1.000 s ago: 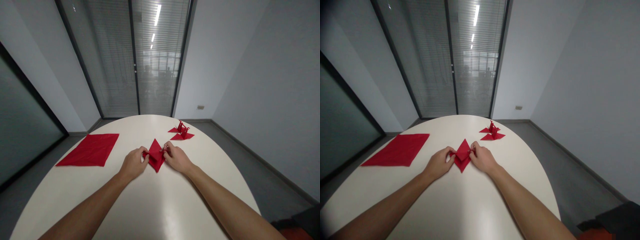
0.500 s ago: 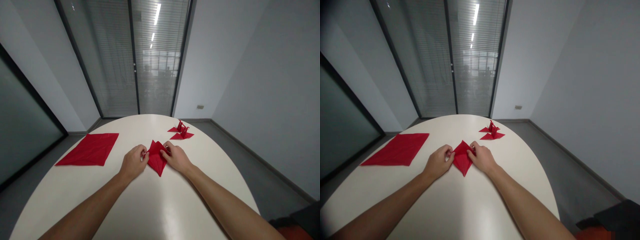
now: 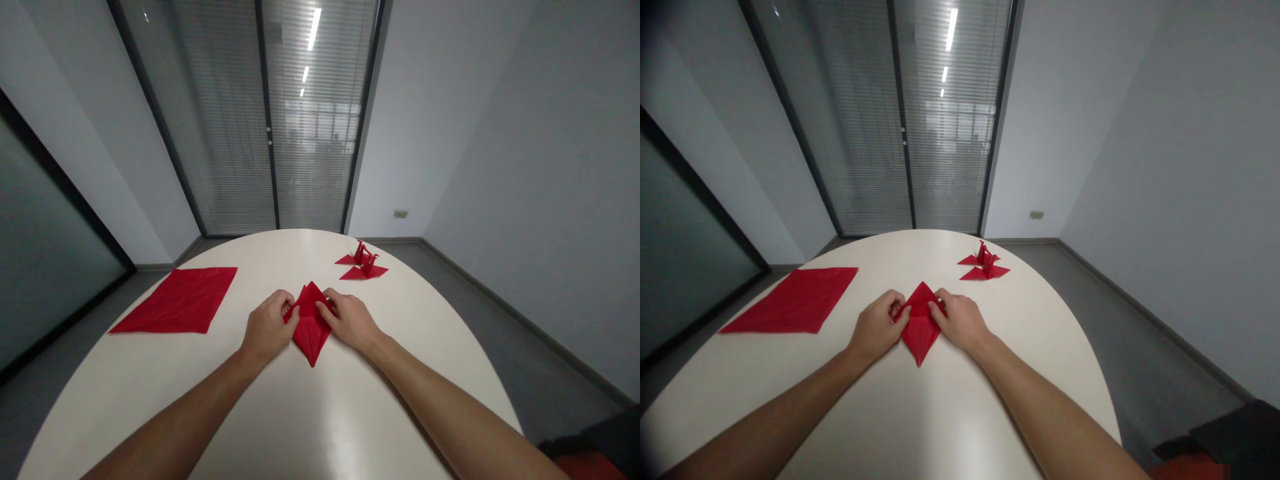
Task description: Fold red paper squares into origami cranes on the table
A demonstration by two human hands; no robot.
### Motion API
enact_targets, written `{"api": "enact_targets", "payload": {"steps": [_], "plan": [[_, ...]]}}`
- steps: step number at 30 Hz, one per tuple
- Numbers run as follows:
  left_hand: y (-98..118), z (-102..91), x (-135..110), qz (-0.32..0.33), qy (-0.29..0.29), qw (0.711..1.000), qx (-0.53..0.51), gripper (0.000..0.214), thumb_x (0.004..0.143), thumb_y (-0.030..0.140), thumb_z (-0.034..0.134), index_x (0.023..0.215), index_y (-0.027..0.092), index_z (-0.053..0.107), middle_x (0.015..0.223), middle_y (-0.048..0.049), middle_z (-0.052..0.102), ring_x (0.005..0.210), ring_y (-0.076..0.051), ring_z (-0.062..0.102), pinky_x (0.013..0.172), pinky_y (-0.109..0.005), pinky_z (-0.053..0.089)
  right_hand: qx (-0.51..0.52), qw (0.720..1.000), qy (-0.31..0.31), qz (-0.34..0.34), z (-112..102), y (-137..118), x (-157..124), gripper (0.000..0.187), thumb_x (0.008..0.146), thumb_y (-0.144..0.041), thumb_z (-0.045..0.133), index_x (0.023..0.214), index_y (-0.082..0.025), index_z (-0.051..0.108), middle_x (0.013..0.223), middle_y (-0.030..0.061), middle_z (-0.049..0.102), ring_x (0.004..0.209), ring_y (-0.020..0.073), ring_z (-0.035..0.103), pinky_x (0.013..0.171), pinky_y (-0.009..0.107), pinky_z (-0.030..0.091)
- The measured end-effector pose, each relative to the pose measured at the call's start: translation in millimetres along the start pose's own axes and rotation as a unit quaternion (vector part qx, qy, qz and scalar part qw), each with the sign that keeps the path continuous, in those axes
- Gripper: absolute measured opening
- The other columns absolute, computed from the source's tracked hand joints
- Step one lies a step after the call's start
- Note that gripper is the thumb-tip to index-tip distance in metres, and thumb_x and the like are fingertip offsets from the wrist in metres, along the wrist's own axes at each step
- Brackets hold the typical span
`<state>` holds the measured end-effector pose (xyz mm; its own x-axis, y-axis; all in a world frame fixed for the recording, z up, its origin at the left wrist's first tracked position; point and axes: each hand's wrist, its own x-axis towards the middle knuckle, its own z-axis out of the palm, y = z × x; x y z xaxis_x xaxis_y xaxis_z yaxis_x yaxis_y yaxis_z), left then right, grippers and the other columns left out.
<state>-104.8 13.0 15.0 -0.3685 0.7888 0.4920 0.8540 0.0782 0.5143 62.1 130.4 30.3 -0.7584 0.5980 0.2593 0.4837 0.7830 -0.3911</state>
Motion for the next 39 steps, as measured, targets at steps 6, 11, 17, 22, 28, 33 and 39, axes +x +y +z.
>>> {"api": "enact_targets", "payload": {"steps": [6, 11, 17, 22, 28, 33, 39], "plan": [[1.3, -0.1, 0.1, -0.021, 0.006, 1.0, -0.008, 0.008, 0.091, 0.029, 0.056, 0.086, 0.023, 0.057, 0.079, 0.0022, 0.064, 0.07, -0.016, 0.059, 0.064, -0.027, 0.04, -0.026, 0.999, -0.008, -0.031, -0.5, -2.8, -0.1, 0.023, 0.102, -0.038, 0.046, 0.096, -0.022, 0.06, 0.079, 0.0048, 0.07, 0.069, 0.0188, 0.062, 0.062, 0.027, 0.031], [0.8, 0.9, 1.0, -0.031, 0.01, 0.999, 0.002, 0.007, 0.091, 0.027, 0.056, 0.085, 0.023, 0.054, 0.077, 0.0029, 0.063, 0.069, -0.015, 0.059, 0.062, -0.026, 0.038, 0.001, 1.0, -0.004, -0.026, 0.6, -3.1, -0.5, 0.018, 0.101, -0.036, 0.048, 0.105, -0.022, 0.059, 0.086, 0.0053, 0.073, 0.074, 0.0201, 0.065, 0.064, 0.027, 0.033], [-0.1, 3.4, 1.5, -0.036, -0.005, 0.999, -0.007, 0.004, 0.088, 0.024, 0.056, 0.088, 0.023, 0.053, 0.07, 0.0048, 0.059, 0.062, -0.014, 0.058, 0.058, -0.025, 0.036, 0.022, 1.0, 0.001, -0.007, 2.4, -5.2, -1.4, 0.015, 0.1, -0.035, 0.049, 0.108, -0.023, 0.055, 0.08, 0.0024, 0.071, 0.068, 0.0187, 0.062, 0.062, 0.027, 0.031], [2.7, 1.5, 0.8, -0.04, -0.003, 0.998, -0.038, 0.009, 0.088, 0.031, 0.06, 0.089, 0.023, 0.054, 0.068, 0.0044, 0.059, 0.06, -0.015, 0.057, 0.058, -0.025, 0.037, 0.021, 1.0, 0.005, 0.006, 4.7, -4.8, -0.7, 0.013, 0.099, -0.035, 0.051, 0.104, -0.023, 0.053, 0.074, 0.0005, 0.066, 0.063, 0.0175, 0.058, 0.06, 0.027, 0.027], [1.3, -1.7, 1.8, -0.023, -0.04, 0.99, -0.136, 0.016, 0.096, 0.029, 0.045, 0.092, 0.021, 0.059, 0.07, 0.0016, 0.064, 0.061, -0.015, 0.058, 0.063, -0.027, 0.041, 0.084, 0.996, 0.02, 0.026, 5.1, -0.2, 1.5, 0.008, 0.095, -0.029, 0.053, 0.091, -0.024, 0.049, 0.07, -0.0024, 0.061, 0.061, 0.0153, 0.054, 0.059, 0.025, 0.028], [-3.4, 2.4, 2.1, -0.023, -0.064, 0.987, -0.144, 0.017, 0.091, 0.021, 0.049, 0.097, 0.021, 0.065, 0.075, 0.0011, 0.066, 0.059, -0.014, 0.056, 0.061, -0.026, 0.043, 0.138, 0.99, 0.019, 0.029, 4.8, 1.2, 2.2, 0.01, 0.092, -0.031, 0.056, 0.088, -0.024, 0.049, 0.072, -0.003, 0.062, 0.062, 0.015, 0.056, 0.059, 0.025, 0.033], [-3.3, 3.0, -0.2, -0.013, -0.074, 0.994, -0.077, 0.016, 0.089, 0.02, 0.056, 0.101, 0.024, 0.065, 0.082, 0.0012, 0.069, 0.071, -0.016, 0.064, 0.068, -0.028, 0.047, 0.19, 0.981, 0.009, 0.029, 3.9, 3.6, 3.0, 0.024, 0.102, -0.037, 0.042, 0.091, -0.022, 0.057, 0.078, 0.0004, 0.067, 0.071, 0.0167, 0.062, 0.069, 0.028, 0.042]]}}
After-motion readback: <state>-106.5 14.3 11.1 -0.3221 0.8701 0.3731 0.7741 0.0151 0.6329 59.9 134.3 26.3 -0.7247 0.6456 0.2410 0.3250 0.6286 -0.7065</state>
